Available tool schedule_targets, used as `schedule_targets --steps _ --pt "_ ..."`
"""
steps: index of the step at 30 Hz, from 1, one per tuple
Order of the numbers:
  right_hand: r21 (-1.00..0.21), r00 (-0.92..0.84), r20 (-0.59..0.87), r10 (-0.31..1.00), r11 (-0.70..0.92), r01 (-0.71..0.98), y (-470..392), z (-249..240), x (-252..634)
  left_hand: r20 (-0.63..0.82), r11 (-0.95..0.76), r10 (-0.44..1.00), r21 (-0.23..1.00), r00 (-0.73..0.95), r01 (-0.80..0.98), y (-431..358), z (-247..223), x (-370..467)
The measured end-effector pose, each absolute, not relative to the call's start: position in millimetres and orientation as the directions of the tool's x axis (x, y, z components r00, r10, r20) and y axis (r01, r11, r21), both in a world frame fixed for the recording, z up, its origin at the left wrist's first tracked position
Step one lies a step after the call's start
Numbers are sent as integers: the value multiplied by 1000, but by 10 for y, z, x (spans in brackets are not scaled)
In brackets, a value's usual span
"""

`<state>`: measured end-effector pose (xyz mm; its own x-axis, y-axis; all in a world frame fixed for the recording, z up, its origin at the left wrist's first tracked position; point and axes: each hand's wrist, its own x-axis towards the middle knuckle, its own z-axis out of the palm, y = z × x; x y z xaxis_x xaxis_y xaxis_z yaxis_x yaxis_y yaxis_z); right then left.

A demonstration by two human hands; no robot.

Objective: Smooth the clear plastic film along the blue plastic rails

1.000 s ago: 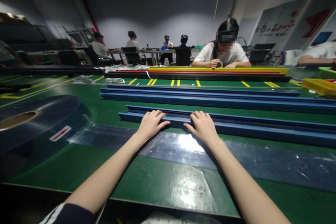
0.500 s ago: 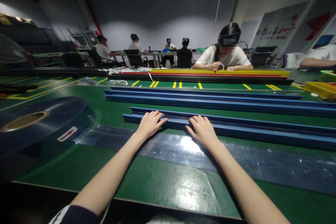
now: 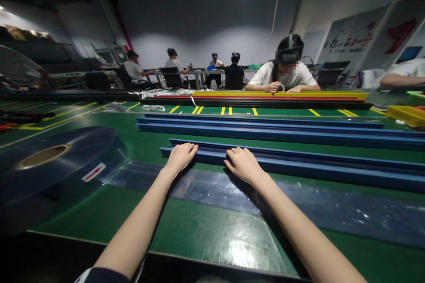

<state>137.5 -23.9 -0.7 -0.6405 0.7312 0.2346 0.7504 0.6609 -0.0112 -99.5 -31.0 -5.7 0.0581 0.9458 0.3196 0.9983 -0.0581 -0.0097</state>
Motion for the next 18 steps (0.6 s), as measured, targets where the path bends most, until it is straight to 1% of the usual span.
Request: schedule_targets --steps 2,5,7,9,18 --pt "-64 -623 231 747 651 757 -238 21 1291 311 -59 949 -5 57 998 -309 -50 -1027" --pt "-189 -569 235 788 612 768 -231 49 1176 309 -53 950 -2 51 999 -307 -40 -1075" --pt "-237 -542 228 809 585 775 -225 56 1112 307 -45 951 -1 43 999 -306 -32 -1107" --pt "-239 -536 220 815 578 780 -220 50 1063 300 -29 954 5 26 1000 -307 -22 -1140" --pt "-170 -587 248 771 631 757 -221 -58 1051 238 35 970 50 -46 998 -330 37 -1265"
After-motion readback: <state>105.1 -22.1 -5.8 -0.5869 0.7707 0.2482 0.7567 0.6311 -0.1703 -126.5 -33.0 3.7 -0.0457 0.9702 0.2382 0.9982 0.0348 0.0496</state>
